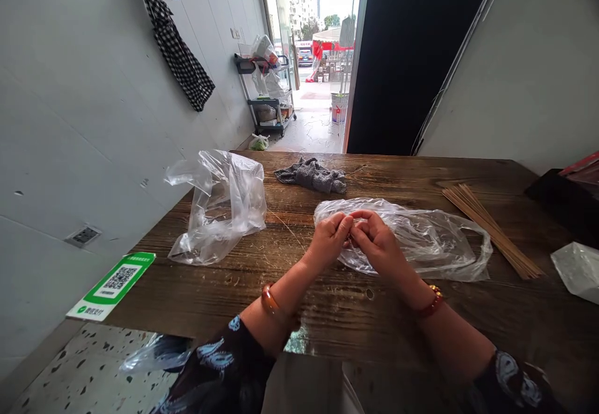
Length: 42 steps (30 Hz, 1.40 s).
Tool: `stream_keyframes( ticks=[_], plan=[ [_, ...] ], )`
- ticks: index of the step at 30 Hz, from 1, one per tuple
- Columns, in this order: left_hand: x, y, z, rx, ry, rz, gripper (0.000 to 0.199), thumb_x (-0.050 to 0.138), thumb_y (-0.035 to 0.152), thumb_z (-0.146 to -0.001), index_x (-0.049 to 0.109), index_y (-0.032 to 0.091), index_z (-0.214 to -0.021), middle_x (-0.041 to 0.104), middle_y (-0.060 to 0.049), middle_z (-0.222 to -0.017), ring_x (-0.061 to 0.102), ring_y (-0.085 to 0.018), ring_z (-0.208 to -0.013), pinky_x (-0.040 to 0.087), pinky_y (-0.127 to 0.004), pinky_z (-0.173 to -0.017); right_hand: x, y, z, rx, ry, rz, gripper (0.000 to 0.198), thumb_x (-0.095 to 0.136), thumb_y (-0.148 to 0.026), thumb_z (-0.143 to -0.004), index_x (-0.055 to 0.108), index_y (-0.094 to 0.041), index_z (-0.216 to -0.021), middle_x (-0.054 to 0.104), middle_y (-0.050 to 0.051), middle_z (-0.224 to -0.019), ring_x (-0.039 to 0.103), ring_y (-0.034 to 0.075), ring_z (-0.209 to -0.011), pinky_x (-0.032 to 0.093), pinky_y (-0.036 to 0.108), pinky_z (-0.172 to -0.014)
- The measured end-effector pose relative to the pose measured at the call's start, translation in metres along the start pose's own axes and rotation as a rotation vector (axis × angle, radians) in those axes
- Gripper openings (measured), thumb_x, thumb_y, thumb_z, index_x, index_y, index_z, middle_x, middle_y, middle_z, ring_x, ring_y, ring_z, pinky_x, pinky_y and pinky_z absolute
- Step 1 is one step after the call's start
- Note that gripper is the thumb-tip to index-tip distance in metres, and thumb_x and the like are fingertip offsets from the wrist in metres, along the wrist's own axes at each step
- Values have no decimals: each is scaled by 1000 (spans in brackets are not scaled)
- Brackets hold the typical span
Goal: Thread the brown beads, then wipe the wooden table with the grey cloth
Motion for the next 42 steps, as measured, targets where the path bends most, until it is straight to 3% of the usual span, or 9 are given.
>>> stream_keyframes(
  ticks=[7,12,22,29,36,42],
  plan=[
    [-3,4,5,84,132,-275,36,38,43,-95,41,24,-65,47,1,-57,44,-16,-56,32,-29,-57,7,1,3,42,56,-90,28,55,-47,-90,52,-23,-105,54,-5,-67,52,12,-59,41,25,-54],
    [-2,4,7,113,181,-423,30,36,29,-94,39,24,-65,48,0,-60,45,-17,-59,32,-30,-59,11,2,5,79,152,-38,22,52,-43,-90,54,-24,-100,56,-2,-76,51,13,-61,40,26,-53],
    [0,6,8,84,182,-407,26,39,20,-90,39,24,-64,48,1,-59,45,-17,-58,32,-30,-58,13,3,10,149,229,-124,20,52,-43,-88,55,-24,-94,51,-3,-69,44,12,-57,37,25,-49],
    [3,-10,2,-12,101,-85,27,43,31,-91,46,24,-65,53,1,-57,48,-16,-55,38,-30,-55,14,15,4,306,168,-484,20,61,-38,-80,57,-23,-93,40,-8,-56,30,8,-46,21,21,-40],
    [10,-24,3,-239,39,488,28,59,41,-83,50,19,-66,45,5,-51,35,-7,-43,29,-22,-45,12,17,1,317,138,-668,18,64,-29,-76,59,-21,-91,42,-9,-53,21,6,-43,16,17,-38],
    [8,-25,2,-397,-2,828,15,64,16,-66,57,15,-80,61,1,-67,44,-5,-47,30,-16,-45,7,8,0,295,145,-592,24,63,-35,-80,58,-21,-99,46,-8,-53,24,5,-42,17,17,-38]
  ],
)
Point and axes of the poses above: each hand's wrist, its own z-axis away from the middle knuckle, its own x-axis out of the palm, y = z × x, the point moved 7 cm from there along -z, towards the middle knuckle
